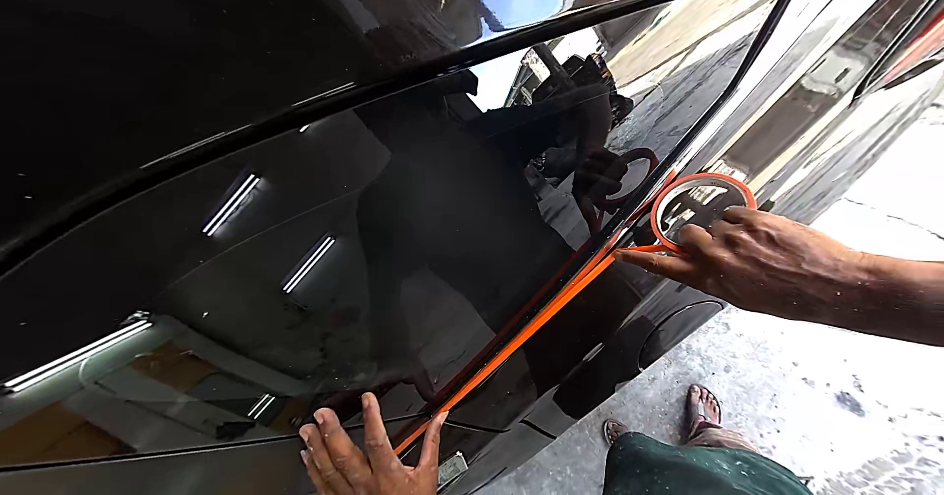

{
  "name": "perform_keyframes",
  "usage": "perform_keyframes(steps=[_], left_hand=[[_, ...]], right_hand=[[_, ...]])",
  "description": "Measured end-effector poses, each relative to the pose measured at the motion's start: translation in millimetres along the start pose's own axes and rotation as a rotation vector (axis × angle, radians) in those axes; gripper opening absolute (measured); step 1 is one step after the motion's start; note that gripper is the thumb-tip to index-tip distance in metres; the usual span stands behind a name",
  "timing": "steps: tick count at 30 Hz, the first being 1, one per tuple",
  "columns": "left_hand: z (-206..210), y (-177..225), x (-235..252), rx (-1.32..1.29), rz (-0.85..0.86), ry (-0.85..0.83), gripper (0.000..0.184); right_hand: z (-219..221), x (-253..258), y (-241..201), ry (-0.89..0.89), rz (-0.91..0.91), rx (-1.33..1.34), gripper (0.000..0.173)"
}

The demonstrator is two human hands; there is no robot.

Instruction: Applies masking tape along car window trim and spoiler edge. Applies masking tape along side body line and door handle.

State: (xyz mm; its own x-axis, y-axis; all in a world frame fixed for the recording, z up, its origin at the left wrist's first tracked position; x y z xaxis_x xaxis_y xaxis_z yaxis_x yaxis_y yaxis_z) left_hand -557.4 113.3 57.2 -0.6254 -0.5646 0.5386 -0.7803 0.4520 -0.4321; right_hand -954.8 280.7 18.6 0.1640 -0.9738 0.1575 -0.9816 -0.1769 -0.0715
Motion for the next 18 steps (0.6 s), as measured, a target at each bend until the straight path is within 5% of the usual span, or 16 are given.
perform_keyframes(steps=[11,18], left_hand=[[1,-2,-2,0.034,0.010,0.027,0.103],[10,3,0,-0.010,0.097,0.185,0.102]], right_hand=[[-1,5,-4,0.037,0.059,-0.022,0.062],[0,5,-5,0.047,0.090,-0.023,0.065]])
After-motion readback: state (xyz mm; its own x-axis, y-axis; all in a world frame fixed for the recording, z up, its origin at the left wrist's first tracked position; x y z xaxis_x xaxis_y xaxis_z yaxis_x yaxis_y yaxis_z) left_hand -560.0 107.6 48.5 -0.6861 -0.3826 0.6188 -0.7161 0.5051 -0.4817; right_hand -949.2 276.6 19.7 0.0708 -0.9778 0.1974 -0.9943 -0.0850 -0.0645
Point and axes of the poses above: each hand's wrist, its own x-axis towards the middle knuckle, its own z-axis out of the palm, y = z × x, the point moved 8 cm from there along x, towards the middle knuckle, and after that the axes turned 8 degrees about x, right-handed, at the moved point
